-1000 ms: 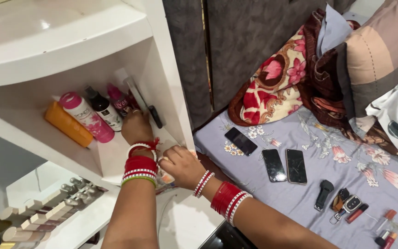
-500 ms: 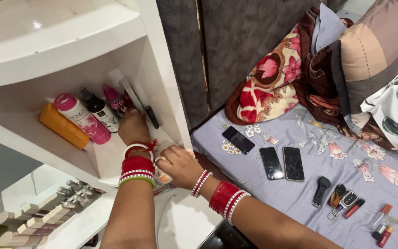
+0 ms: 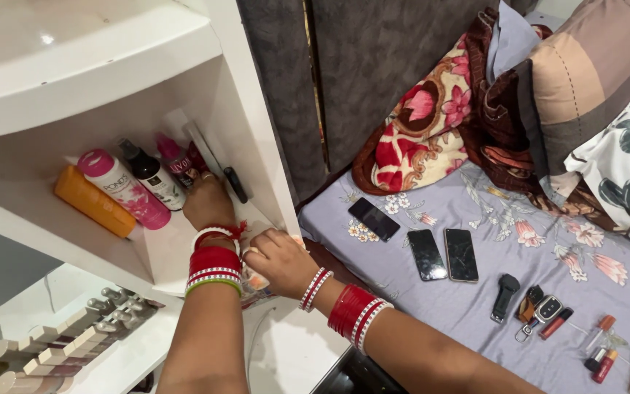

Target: Cleaning a shelf of cosmetics and then managing an electric iron and its power cord.

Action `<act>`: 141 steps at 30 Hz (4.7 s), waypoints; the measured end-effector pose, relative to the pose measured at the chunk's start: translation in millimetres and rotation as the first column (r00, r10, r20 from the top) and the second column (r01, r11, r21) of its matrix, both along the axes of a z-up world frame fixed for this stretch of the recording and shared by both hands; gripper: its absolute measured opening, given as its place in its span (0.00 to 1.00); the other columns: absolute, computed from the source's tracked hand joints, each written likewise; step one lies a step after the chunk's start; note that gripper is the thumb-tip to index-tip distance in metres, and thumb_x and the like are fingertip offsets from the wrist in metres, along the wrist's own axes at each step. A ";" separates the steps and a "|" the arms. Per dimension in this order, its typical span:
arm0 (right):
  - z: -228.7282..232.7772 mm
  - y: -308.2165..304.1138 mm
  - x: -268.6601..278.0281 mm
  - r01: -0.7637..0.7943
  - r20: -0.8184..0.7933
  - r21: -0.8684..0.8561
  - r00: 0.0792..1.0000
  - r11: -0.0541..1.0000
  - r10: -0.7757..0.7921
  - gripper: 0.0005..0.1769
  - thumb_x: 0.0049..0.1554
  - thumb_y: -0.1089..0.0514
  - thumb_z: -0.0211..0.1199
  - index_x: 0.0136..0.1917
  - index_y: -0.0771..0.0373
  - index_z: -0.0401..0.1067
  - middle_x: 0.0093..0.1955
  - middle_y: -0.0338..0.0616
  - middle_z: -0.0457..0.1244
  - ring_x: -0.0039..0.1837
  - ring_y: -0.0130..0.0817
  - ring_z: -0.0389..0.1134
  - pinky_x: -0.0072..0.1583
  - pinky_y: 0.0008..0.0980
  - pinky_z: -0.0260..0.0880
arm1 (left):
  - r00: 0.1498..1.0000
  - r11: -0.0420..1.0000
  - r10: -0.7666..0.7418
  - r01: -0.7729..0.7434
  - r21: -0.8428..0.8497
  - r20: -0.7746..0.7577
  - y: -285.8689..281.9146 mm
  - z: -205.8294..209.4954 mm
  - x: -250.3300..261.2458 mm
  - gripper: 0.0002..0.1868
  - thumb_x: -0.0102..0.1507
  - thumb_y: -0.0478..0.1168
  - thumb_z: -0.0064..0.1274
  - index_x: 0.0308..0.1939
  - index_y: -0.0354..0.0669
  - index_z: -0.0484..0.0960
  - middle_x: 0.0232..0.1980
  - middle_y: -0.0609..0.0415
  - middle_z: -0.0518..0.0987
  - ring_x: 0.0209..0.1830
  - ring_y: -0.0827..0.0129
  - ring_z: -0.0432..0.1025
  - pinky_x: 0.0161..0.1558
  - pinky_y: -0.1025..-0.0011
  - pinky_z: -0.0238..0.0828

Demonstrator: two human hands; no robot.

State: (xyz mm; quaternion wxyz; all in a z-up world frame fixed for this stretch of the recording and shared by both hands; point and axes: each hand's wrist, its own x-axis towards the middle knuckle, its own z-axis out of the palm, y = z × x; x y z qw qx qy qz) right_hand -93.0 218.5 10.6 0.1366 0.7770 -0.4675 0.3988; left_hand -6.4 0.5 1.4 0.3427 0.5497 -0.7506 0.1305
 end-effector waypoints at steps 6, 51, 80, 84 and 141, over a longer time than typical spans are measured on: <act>-1.2 0.3 -0.3 0.006 0.004 0.000 1.000 1.000 -0.006 0.13 0.50 0.65 0.63 0.50 0.61 0.68 0.54 0.46 0.63 0.61 0.46 0.64 0.63 0.43 0.67 | 0.999 0.999 0.009 -0.011 0.052 0.050 -1.2 -2.4 1.0 0.15 0.69 0.50 0.54 0.41 0.41 0.80 0.42 0.44 0.82 0.34 0.48 0.80 0.32 0.54 0.76; -60.4 77.4 -191.7 -0.139 0.982 0.048 -0.174 0.989 -0.072 0.19 0.54 0.65 0.57 0.59 0.65 0.74 0.44 0.40 0.66 0.45 0.31 0.67 0.49 0.30 0.71 | -0.163 0.473 0.200 0.880 -0.050 -0.966 275.5 -4.7 -167.1 0.34 0.72 0.61 0.32 0.59 0.31 0.70 0.55 0.44 0.76 0.56 0.62 0.74 0.63 0.65 0.70; -341.5 533.4 -434.1 0.409 0.699 0.593 -0.690 0.694 -0.190 0.09 0.51 0.57 0.63 0.44 0.64 0.74 0.39 0.40 0.67 0.42 0.33 0.68 0.43 0.35 0.70 | 0.708 -0.596 0.284 0.658 0.460 -0.646 531.8 -332.7 -487.1 0.38 0.67 0.64 0.43 0.64 0.33 0.72 0.62 0.43 0.78 0.62 0.58 0.73 0.66 0.60 0.63; -395.6 582.5 -437.9 0.293 0.579 0.809 -0.549 0.509 -0.603 0.09 0.51 0.56 0.61 0.41 0.64 0.76 0.37 0.45 0.67 0.40 0.34 0.68 0.43 0.36 0.68 | 0.770 -0.608 0.164 0.572 0.551 -0.617 549.0 -377.2 -501.9 0.31 0.67 0.61 0.44 0.60 0.39 0.75 0.54 0.53 0.82 0.54 0.70 0.76 0.56 0.71 0.68; -350.3 486.0 -504.3 0.737 0.658 0.657 -0.458 0.158 -0.598 0.25 0.70 0.45 0.59 0.68 0.67 0.70 0.61 0.54 0.70 0.65 0.45 0.72 0.70 0.40 0.69 | 0.642 -0.718 0.156 0.596 0.359 -0.751 576.6 -367.4 -549.5 0.20 0.70 0.39 0.50 0.66 0.45 0.75 0.53 0.58 0.81 0.47 0.74 0.77 0.47 0.75 0.77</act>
